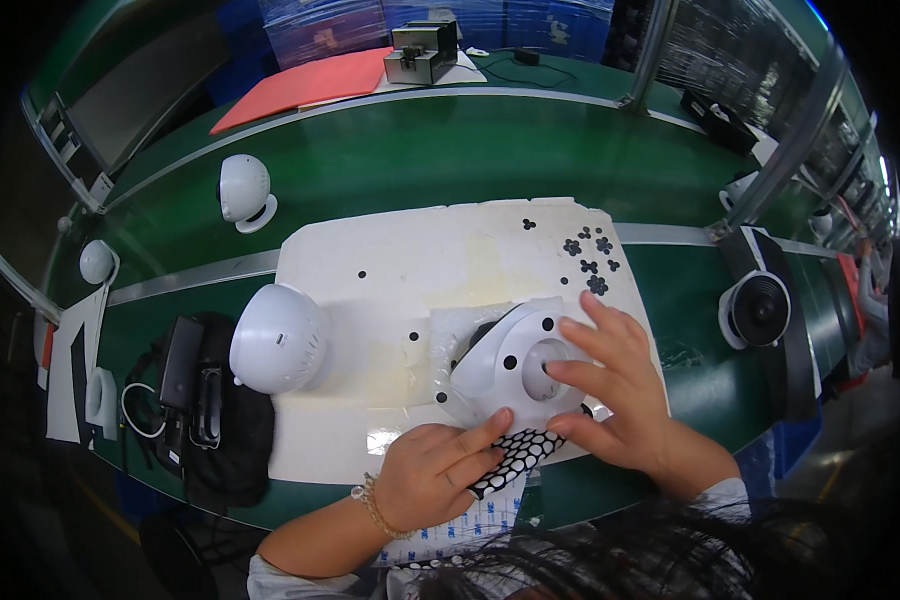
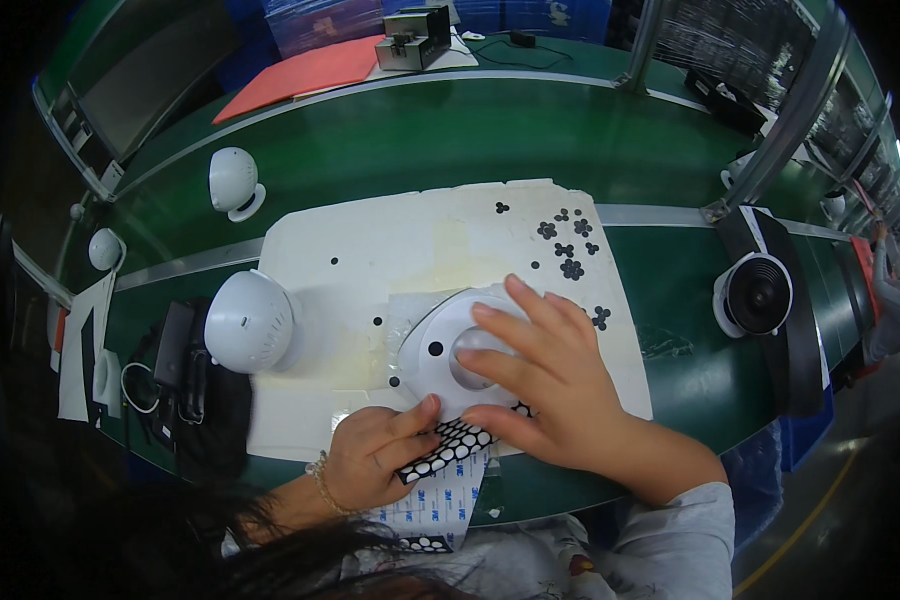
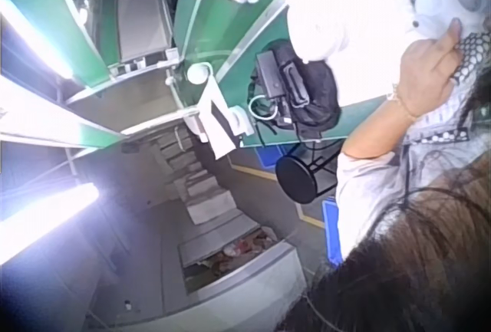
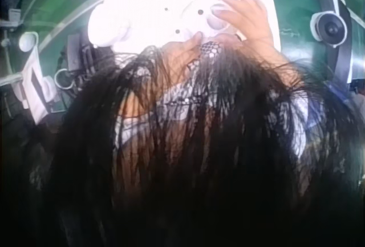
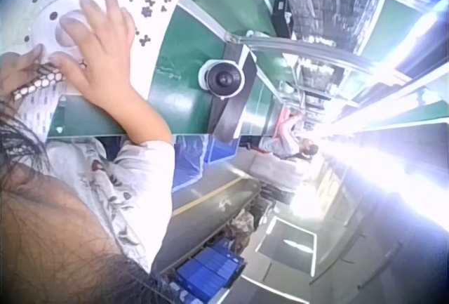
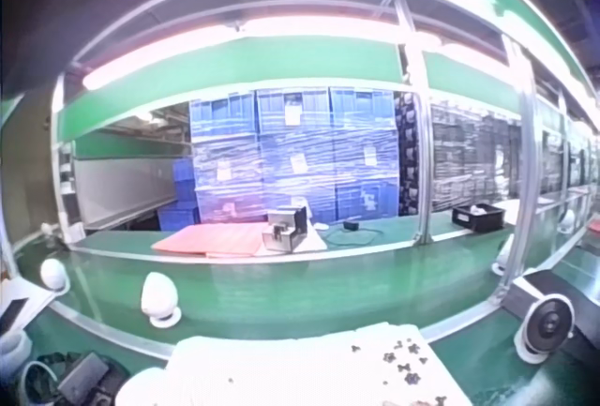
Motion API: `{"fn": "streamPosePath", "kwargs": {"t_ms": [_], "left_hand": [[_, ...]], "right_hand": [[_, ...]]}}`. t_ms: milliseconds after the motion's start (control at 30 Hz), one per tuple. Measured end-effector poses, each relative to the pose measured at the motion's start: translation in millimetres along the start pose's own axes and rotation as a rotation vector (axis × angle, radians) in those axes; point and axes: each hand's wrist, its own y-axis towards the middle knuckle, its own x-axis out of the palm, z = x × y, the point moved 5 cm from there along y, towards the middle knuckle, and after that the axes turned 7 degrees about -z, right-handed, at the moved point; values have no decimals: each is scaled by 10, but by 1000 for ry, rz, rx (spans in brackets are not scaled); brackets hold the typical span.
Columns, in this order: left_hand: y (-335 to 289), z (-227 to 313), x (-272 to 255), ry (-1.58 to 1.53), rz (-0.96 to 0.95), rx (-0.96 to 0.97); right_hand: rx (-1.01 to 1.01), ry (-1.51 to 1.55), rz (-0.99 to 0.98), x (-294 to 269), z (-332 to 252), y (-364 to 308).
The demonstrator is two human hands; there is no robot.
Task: The person repeatedly picks small black circular components from a white foam tray and places them into holes on the bottom of white dome-shaped camera housings. The person handles the housings one at a time, placing each finished unit onto a green conveyor belt.
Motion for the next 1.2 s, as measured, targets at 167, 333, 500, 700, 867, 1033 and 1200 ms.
{"fn": "streamPosePath", "kwargs": {"t_ms": [167,333,500,700,867,1033,1200], "left_hand": [[38,33,-2,-2,41,6],[30,18,24,27,75,27],[43,12,25,37,82,58],[20,-5,46,46,30,53],[25,-1,44,56,25,38],[27,-1,46,66,15,36],[24,3,50,68,28,34]], "right_hand": [[119,313,60,148,156,-245],[185,402,47,255,218,-280],[179,441,10,284,230,-263],[172,482,11,278,252,-265],[183,561,14,306,288,-274],[188,556,13,299,285,-265],[171,500,3,285,256,-251]]}}
